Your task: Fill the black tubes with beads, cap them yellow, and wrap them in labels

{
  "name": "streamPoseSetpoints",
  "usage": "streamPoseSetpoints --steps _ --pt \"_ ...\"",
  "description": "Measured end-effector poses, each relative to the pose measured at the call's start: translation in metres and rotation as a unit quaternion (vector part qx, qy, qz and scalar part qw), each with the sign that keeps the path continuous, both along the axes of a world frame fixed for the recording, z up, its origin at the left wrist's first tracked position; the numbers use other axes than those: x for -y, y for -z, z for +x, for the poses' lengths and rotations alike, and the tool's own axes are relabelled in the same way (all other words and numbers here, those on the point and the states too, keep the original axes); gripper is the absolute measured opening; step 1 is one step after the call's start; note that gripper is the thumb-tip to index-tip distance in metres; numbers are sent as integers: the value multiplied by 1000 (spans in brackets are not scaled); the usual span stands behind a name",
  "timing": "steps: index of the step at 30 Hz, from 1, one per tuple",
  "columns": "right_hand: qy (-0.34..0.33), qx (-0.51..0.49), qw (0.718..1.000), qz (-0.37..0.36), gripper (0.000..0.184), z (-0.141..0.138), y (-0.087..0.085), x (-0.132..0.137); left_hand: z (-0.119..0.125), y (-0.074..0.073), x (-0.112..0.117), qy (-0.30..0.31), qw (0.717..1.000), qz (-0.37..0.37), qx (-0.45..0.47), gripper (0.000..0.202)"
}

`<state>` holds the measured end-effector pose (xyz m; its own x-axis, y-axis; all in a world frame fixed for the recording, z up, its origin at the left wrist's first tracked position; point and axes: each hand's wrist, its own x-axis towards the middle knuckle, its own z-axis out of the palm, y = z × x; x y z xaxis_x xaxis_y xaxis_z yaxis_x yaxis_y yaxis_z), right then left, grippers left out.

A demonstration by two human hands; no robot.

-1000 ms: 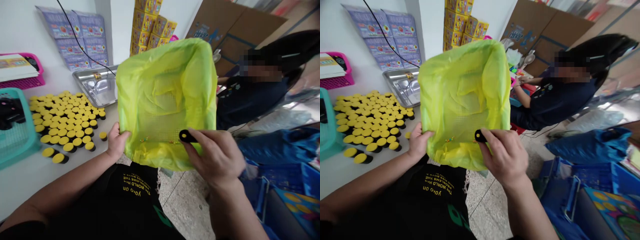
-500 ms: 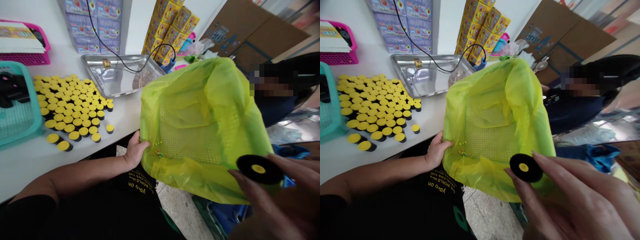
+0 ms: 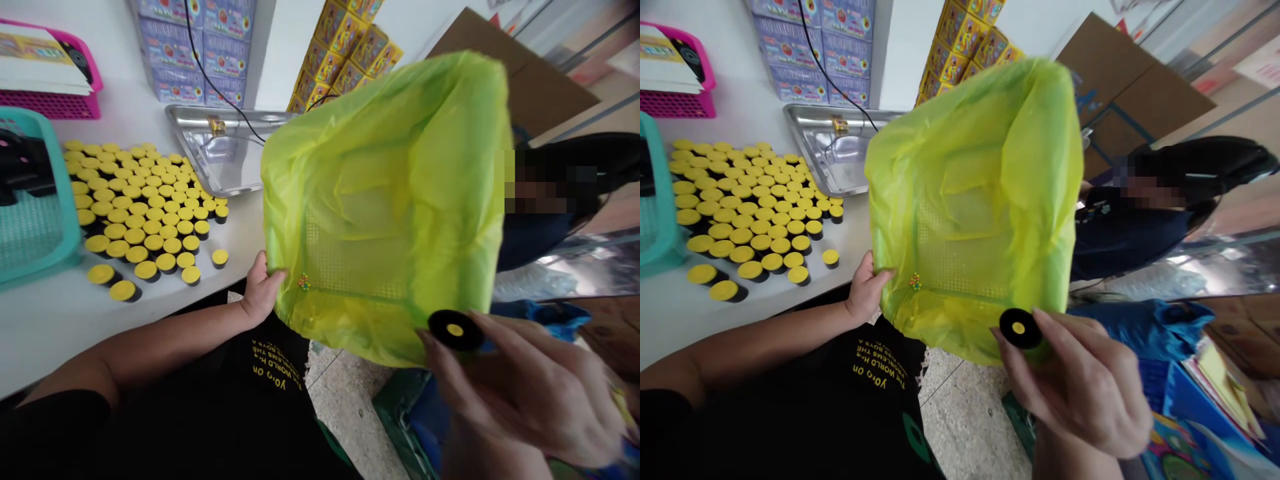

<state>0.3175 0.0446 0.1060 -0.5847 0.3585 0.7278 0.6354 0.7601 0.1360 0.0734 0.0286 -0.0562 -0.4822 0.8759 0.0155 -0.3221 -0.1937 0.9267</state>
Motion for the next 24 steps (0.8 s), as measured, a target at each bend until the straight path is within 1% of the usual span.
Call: streamPoseSetpoints --steps 3,5,7,9,12,15,18,21,24 --pt "-21 -5 999 48 73 -13 4 -1 0 0 -1 10 1000 6 -7 20" --pt "-14 14 999 34 63 -20 9 -5 -2 0 0 7 1000 22 -11 19" --pt "-11 50 998 -25 48 -27 19 -11 -4 1 0 -5 999 24 -30 18" --pt "-29 84 992 -94 32 -36 34 -19 -7 3 0 -11 998 10 -59 18" --pt "-59 153 973 -164 18 -54 59 -33 -8 10 -1 -7 995 -17 -98 16" --pt "-68 266 945 -177 16 -73 80 -46 -6 15 0 7 991 -40 -130 15" --pt "-84 370 913 -147 18 -87 93 -55 -3 16 1 18 985 -49 -164 15" --pt "-124 420 891 -123 15 -95 102 -60 -2 15 1 23 982 -41 -185 16" --pt "-144 435 883 -107 15 -98 110 -60 -2 16 0 34 981 -34 -188 18"
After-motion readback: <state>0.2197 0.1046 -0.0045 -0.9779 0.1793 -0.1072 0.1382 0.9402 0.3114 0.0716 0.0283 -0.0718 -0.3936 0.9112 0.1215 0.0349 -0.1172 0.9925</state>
